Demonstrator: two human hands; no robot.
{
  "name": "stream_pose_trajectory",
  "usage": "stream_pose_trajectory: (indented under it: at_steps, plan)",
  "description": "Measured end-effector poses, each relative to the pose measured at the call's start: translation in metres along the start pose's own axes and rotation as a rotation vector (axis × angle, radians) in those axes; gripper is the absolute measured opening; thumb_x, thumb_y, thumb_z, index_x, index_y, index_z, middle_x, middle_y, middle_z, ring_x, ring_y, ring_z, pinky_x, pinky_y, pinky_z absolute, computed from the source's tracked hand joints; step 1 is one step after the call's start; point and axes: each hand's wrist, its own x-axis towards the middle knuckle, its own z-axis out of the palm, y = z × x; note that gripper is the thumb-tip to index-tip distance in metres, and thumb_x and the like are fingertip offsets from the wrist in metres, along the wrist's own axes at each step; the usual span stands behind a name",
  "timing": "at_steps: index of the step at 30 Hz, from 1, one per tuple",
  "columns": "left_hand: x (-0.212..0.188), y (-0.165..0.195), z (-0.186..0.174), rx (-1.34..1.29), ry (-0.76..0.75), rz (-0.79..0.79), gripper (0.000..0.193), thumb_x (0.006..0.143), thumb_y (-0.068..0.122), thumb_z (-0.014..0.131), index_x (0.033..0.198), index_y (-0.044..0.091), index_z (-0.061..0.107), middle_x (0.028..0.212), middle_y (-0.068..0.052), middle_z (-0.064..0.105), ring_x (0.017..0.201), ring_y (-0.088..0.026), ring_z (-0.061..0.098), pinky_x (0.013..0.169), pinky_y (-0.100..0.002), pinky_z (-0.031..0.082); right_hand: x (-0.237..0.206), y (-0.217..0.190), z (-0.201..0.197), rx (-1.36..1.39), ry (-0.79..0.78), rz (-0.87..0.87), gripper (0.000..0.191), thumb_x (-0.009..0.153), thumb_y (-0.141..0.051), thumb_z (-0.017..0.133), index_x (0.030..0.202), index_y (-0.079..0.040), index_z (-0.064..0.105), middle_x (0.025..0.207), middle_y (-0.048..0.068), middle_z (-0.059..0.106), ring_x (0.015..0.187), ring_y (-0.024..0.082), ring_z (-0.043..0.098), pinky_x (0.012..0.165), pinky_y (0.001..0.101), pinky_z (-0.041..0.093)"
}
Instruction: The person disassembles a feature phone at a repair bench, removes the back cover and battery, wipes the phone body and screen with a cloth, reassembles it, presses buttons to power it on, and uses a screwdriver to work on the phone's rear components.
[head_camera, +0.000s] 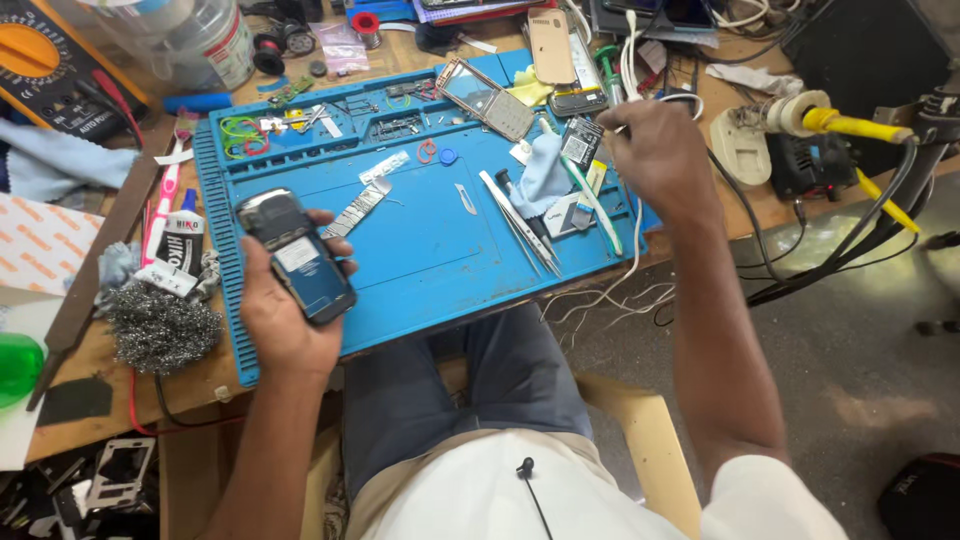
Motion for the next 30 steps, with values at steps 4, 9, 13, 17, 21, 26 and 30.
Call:
stream_pose_trajectory:
  at_steps: [4,9,13,17,21,26,30]
  plan:
    - [0.003,-0.008,0.0,0.021,0.021,-0.013,0.052,0.112,0.044,0.04,0.143,0.004,0.05,0.125,-0.019,0.065,0.095,-0.025,0.069,0.078,-0.039,0.06,0.014,0.012,0.026,-0.158,-0.081,-0.185,0.045,0.081,-0.024,0.081,0.121,-0.004,0.073,0.115,0.022,0.072,0.108,0.041,0.066,0.093,0.0517,0.051]
    - [-0.002,-0.013,-0.001,0.096,-0.066,-0.096,0.049,0.112,0.047,0.039,0.137,0.008,0.056,0.12,-0.012,0.069,0.088,-0.018,0.068,0.075,-0.033,0.058,0.046,0.012,0.05,-0.359,-0.46,-0.091,0.069,0.079,-0.032,0.082,0.144,-0.014,0.067,0.109,0.022,0.076,0.095,0.04,0.074,0.085,0.0524,0.057]
    - [-0.006,-0.014,-0.003,0.346,-0.218,-0.084,0.051,0.112,0.047,0.039,0.146,0.01,0.044,0.124,-0.01,0.064,0.091,-0.016,0.065,0.078,-0.033,0.056,0.058,-0.025,0.086,0.264,-0.228,-0.349,0.055,0.087,-0.011,0.078,0.14,-0.005,0.062,0.113,0.018,0.073,0.094,0.026,0.071,0.086,0.0388,0.056]
    - [-0.008,-0.016,-0.007,0.227,-0.088,0.028,0.048,0.112,0.046,0.04,0.143,0.009,0.045,0.119,-0.01,0.065,0.092,-0.016,0.065,0.079,-0.033,0.055,0.032,-0.055,0.069,0.433,-0.175,-0.265,0.033,0.103,-0.008,0.072,0.135,-0.004,0.065,0.114,0.017,0.073,0.092,0.022,0.071,0.082,0.0357,0.056]
    - [-0.005,-0.013,-0.008,0.032,0.11,0.083,0.047,0.115,0.041,0.043,0.128,-0.002,0.056,0.111,-0.015,0.069,0.092,-0.023,0.068,0.083,-0.038,0.057,0.042,-0.072,0.028,0.186,0.036,-0.35,0.029,0.099,-0.01,0.076,0.127,-0.005,0.074,0.108,0.017,0.075,0.094,0.027,0.075,0.082,0.0391,0.057]
    - [-0.01,-0.001,0.003,0.083,0.099,0.144,0.052,0.109,0.046,0.045,0.142,0.005,0.047,0.118,-0.017,0.064,0.094,-0.025,0.066,0.077,-0.041,0.057,0.063,-0.051,-0.012,0.124,0.17,-0.166,0.026,0.096,-0.014,0.073,0.121,-0.006,0.076,0.098,0.015,0.076,0.088,0.027,0.076,0.078,0.0376,0.058]
    - [-0.012,0.002,0.01,0.143,0.077,0.117,0.057,0.109,0.049,0.045,0.145,0.005,0.046,0.122,-0.019,0.063,0.095,-0.025,0.066,0.077,-0.041,0.057,0.038,-0.019,-0.01,0.027,-0.018,-0.062,0.029,0.089,-0.022,0.076,0.114,-0.007,0.078,0.088,0.017,0.075,0.078,0.03,0.074,0.071,0.041,0.056]
